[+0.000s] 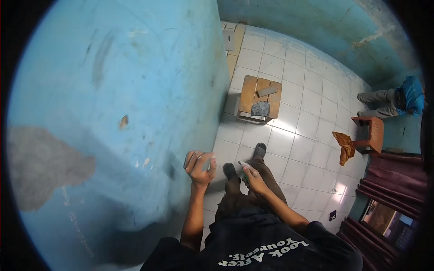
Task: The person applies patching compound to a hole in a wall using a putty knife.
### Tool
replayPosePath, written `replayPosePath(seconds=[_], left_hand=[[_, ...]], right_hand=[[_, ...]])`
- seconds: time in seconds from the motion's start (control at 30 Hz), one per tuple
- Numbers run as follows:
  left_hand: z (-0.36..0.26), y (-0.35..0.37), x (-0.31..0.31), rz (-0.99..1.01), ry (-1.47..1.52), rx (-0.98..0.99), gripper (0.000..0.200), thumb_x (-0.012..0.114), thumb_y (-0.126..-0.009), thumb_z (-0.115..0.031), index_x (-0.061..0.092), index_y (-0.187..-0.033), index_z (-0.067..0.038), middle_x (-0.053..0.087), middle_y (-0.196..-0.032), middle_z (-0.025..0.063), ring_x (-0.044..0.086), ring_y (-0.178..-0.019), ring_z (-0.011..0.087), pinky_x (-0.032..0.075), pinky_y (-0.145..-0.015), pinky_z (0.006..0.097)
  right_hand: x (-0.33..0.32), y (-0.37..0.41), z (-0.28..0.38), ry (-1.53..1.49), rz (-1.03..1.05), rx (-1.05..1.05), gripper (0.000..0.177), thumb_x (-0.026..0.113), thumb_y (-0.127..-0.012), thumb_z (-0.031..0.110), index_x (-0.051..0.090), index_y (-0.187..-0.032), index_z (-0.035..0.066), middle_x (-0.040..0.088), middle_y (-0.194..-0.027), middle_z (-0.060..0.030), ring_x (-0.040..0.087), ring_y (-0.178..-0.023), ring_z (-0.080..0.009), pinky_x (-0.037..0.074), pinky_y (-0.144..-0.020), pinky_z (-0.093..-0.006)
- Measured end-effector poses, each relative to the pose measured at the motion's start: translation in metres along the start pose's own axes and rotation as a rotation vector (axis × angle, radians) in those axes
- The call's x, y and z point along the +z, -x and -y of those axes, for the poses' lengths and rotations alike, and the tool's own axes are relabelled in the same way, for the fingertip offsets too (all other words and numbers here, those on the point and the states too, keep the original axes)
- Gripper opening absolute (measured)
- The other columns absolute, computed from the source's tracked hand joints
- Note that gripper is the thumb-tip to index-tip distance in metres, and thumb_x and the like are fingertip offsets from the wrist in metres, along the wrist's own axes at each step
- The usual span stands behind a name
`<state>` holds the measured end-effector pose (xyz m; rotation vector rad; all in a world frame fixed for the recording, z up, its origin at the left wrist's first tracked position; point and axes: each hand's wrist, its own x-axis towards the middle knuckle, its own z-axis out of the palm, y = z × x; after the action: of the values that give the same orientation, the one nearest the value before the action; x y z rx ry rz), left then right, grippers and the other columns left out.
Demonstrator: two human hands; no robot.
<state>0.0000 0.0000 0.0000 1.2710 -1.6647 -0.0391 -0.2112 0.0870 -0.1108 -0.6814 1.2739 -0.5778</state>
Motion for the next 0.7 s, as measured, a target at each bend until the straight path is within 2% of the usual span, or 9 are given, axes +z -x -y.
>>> replayPosePath(seconds=[0.07, 0.1, 0.17, 0.3, 0.37, 0.43, 0.5, 0.6, 0.7], left_hand=[[-0.005, 0.002, 0.005, 0.074, 0.065, -0.028, 0.006, 0.069, -0.077, -0.011, 0.068, -0.080, -0.007, 0.065, -0.075, 0.0058, 0.060, -0.067, 0.0265, 0.047, -0.062, 0.0356], [-0.008, -0.008, 0.005, 0.165, -0.006, -0.037, 0.006, 0.069, -0.077, -0.011, 0.068, -0.080, -0.007, 0.065, -0.075, 0.0058, 0.060, -0.067, 0.0265, 0.047, -0.062, 0.0356], [-0.012, -0.015, 0.068, 0.173, 0.071, -0.065, 0.005, 0.069, -0.075, -0.008, 0.067, -0.079, -0.006, 0.065, -0.074, 0.0066, 0.059, -0.067, 0.0267, 0.047, -0.061, 0.0358], [-0.002, -0.006, 0.151, 0.212, 0.158, -0.231, 0.004, 0.068, -0.079, -0.004, 0.066, -0.082, -0.005, 0.063, -0.074, 0.0075, 0.059, -0.067, 0.0274, 0.047, -0.062, 0.0376], [0.012, 0.016, 0.181, 0.240, 0.157, -0.303, 0.006, 0.068, -0.080, -0.004, 0.066, -0.086, -0.005, 0.063, -0.074, 0.0080, 0.059, -0.068, 0.0272, 0.047, -0.063, 0.0376], [0.037, 0.045, 0.210, 0.371, 0.121, -0.457, 0.008, 0.071, -0.083, -0.009, 0.066, -0.087, -0.003, 0.065, -0.079, 0.0103, 0.060, -0.070, 0.0263, 0.047, -0.064, 0.0365], [0.067, 0.081, 0.239, 0.430, 0.096, -0.532, 0.014, 0.072, -0.084, -0.018, 0.067, -0.092, -0.008, 0.065, -0.077, 0.0084, 0.062, -0.071, 0.0252, 0.049, -0.066, 0.0377], [0.105, 0.123, 0.273, 0.644, 0.109, -0.834, 0.027, 0.071, -0.087, -0.033, 0.067, -0.099, -0.009, 0.068, -0.082, 0.0080, 0.066, -0.080, 0.0251, 0.051, -0.071, 0.0384], [0.132, 0.141, 0.304, 0.754, 0.049, -0.928, 0.029, 0.071, -0.086, -0.034, 0.066, -0.102, -0.011, 0.068, -0.084, 0.0094, 0.066, -0.080, 0.0265, 0.051, -0.071, 0.0381]], right_hand=[[0.004, 0.014, 0.003, -0.058, -0.008, -0.005, 0.040, 0.048, -0.102, 0.043, 0.056, -0.124, 0.010, 0.045, -0.063, 0.0070, 0.039, -0.050, -0.0034, 0.032, -0.045, -0.0217], [0.014, 0.017, 0.006, -0.140, 0.048, 0.054, 0.040, 0.048, -0.102, 0.043, 0.056, -0.124, 0.010, 0.045, -0.063, 0.0070, 0.039, -0.050, -0.0034, 0.032, -0.045, -0.0217], [-0.038, 0.001, 0.030, -0.118, 0.063, 0.068, 0.033, 0.049, -0.102, 0.041, 0.057, -0.107, 0.009, 0.046, -0.065, 0.0069, 0.039, -0.050, -0.0034, 0.031, -0.044, -0.0217], [-0.097, -0.029, 0.042, 0.000, 0.043, -0.019, 0.042, 0.052, -0.101, 0.042, 0.058, -0.115, 0.003, 0.054, -0.074, 0.0015, 0.049, -0.058, -0.0063, 0.040, -0.052, -0.0234], [-0.112, -0.036, 0.059, 0.021, 0.028, 0.111, 0.033, 0.053, -0.101, 0.040, 0.049, -0.110, 0.009, 0.049, -0.066, 0.0032, 0.044, -0.050, -0.0053, 0.036, -0.044, -0.0223], [-0.131, -0.052, 0.059, 0.004, 0.079, 0.138, 0.036, 0.054, -0.100, 0.041, 0.046, -0.115, 0.009, 0.049, -0.066, 0.0013, 0.046, -0.050, -0.0067, 0.038, -0.043, -0.0231], [-0.144, -0.075, 0.048, 0.046, 0.042, 0.206, 0.036, 0.055, -0.100, 0.039, 0.046, -0.117, 0.009, 0.049, -0.066, 0.0008, 0.046, -0.049, -0.0077, 0.038, -0.042, -0.0236], [-0.160, -0.110, 0.023, -0.068, 0.015, 0.277, 0.033, 0.055, -0.100, 0.038, 0.052, -0.115, 0.008, 0.049, -0.065, 0.0013, 0.046, -0.048, -0.0085, 0.039, -0.042, -0.0244], [-0.171, -0.142, 0.010, -0.101, 0.006, 0.302, 0.030, 0.053, -0.101, 0.035, 0.058, -0.109, 0.007, 0.050, -0.066, 0.0013, 0.047, -0.049, -0.0092, 0.041, -0.044, -0.0260]])
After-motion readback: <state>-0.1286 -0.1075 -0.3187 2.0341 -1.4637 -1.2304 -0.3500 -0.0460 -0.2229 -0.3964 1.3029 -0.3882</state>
